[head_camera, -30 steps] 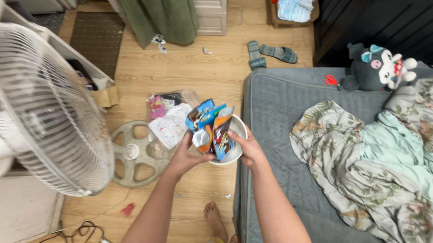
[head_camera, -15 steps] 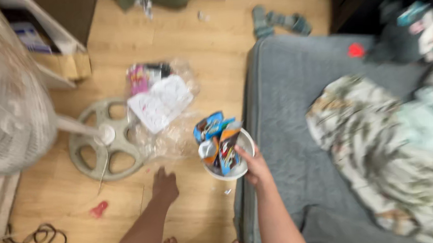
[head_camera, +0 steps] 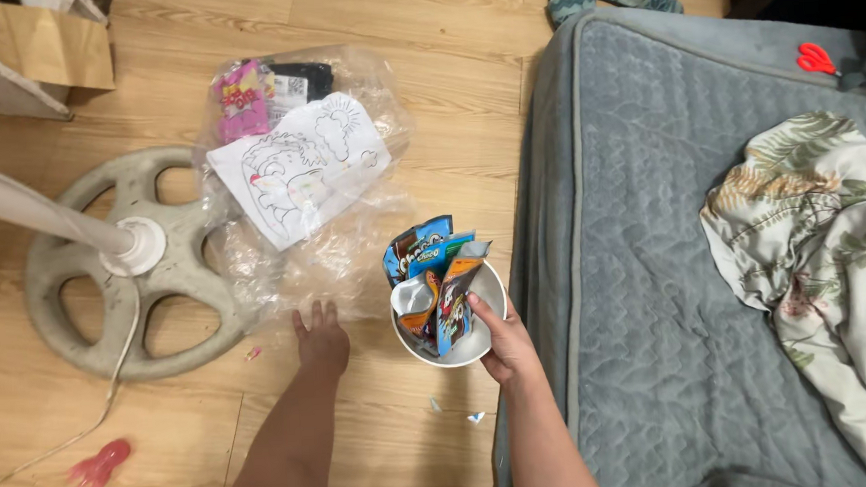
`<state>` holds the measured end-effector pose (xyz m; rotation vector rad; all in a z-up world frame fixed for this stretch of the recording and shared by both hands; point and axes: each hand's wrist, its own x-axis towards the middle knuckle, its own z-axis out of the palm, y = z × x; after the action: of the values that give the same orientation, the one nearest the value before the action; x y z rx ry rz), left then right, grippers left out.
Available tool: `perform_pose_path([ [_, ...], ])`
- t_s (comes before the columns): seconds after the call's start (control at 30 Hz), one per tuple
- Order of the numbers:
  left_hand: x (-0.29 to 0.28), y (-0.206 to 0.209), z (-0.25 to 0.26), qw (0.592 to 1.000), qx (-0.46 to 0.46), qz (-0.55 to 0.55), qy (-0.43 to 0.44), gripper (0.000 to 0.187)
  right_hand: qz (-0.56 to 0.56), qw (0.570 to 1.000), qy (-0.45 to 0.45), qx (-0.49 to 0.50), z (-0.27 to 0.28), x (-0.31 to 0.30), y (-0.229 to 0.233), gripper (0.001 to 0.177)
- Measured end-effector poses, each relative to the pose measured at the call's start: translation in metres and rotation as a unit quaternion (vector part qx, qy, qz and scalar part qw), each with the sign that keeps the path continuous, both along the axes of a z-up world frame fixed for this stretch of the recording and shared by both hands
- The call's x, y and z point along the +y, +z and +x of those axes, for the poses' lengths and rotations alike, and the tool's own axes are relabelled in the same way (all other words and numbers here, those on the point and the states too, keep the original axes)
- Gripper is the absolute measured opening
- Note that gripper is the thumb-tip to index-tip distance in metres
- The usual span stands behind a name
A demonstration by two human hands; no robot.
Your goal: The person gathers diapers and a hat, places items into a plastic bag, and then arranges books and small objects on a shelf.
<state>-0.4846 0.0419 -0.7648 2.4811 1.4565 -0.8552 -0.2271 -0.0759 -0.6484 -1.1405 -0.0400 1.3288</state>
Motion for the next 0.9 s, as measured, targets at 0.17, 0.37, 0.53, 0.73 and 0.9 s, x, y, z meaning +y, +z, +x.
perform_pose_path([
  [0.17, 0.019, 0.042, 0.017, 0.997, -0.071, 0.016, 0.039, 0.065, 0.019, 1.000, -0.006, 0.003, 0.008, -0.008, 0.027, 0.059],
  [0.37, 0.034, 0.218, 0.052, 0.941, -0.277, 0.129, 0.143, 0.069, -0.029, 0.998, -0.061, 0.012, 0.010, -0.032, 0.136, 0.060],
  [0.53, 0.055, 0.327, 0.087, 0.903, -0.378, 0.186, 0.083, 0.040, -0.023, 0.995, -0.096, -0.003, 0.028, -0.057, 0.258, 0.063],
  [0.73, 0.040, 0.489, 0.107, 0.889, -0.417, 0.189, 0.016, 0.040, -0.047, 0.994, -0.093, -0.030, 0.043, -0.089, 0.412, 0.062],
  [0.9, 0.000, 0.615, 0.104, 0.912, -0.369, 0.177, -0.006, 0.061, -0.029, 0.997, -0.068, -0.036, 0.059, -0.102, 0.485, 0.059],
])
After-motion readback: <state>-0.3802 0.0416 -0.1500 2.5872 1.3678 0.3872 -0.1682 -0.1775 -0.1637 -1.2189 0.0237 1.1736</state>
